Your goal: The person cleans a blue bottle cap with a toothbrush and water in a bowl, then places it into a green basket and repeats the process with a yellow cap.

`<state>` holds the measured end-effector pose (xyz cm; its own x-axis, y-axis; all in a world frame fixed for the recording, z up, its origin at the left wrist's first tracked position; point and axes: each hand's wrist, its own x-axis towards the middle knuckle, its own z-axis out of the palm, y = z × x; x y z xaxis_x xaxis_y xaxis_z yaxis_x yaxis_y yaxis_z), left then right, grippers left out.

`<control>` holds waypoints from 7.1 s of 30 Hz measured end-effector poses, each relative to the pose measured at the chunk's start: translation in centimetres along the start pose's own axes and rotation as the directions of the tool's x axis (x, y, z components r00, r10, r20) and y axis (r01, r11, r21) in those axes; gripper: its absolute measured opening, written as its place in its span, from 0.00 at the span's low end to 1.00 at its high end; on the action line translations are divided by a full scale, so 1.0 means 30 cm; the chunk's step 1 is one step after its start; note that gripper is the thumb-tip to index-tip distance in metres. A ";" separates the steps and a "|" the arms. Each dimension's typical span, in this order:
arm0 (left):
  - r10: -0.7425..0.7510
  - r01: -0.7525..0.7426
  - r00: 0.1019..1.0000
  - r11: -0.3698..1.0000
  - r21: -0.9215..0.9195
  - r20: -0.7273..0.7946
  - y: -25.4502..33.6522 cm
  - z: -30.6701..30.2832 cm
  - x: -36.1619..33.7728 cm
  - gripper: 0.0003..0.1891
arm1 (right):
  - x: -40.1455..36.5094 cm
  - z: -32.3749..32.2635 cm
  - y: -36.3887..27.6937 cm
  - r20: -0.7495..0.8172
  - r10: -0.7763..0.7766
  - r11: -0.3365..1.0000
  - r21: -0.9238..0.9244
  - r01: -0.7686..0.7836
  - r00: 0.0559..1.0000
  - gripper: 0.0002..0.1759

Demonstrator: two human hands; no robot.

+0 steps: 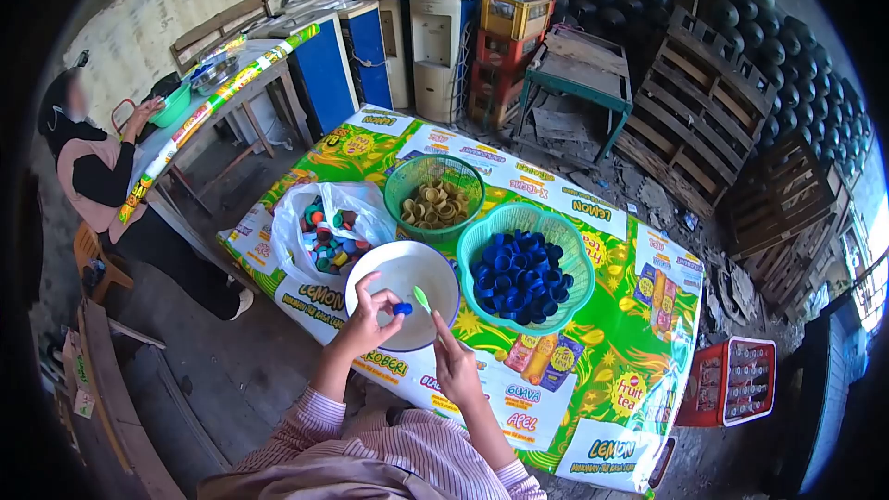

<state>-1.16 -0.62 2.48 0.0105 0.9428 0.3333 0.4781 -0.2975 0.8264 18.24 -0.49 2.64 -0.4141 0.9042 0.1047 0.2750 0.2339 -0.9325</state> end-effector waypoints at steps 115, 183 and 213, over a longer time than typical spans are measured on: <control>0.060 -0.056 0.998 0.966 -0.252 0.006 -0.081 -0.139 0.088 0.45 | 0.053 0.127 -0.090 -0.101 0.053 0.999 0.003 -0.053 0.993 0.27; -0.388 0.226 0.919 0.670 -0.707 -0.074 -0.071 0.151 -0.025 0.16 | -0.026 0.074 0.110 0.051 -0.061 0.967 0.251 0.046 0.997 0.27; -0.430 0.284 0.902 0.515 -0.809 0.043 0.029 0.100 -0.057 0.14 | -0.075 0.000 -0.102 0.045 -0.129 0.991 -0.034 0.130 0.991 0.29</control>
<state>1.87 -2.04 1.26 -0.1583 0.9846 -0.0741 -0.4610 -0.0073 0.8874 18.32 -3.24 5.26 -0.4851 0.8494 0.2078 0.2481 0.3615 -0.8987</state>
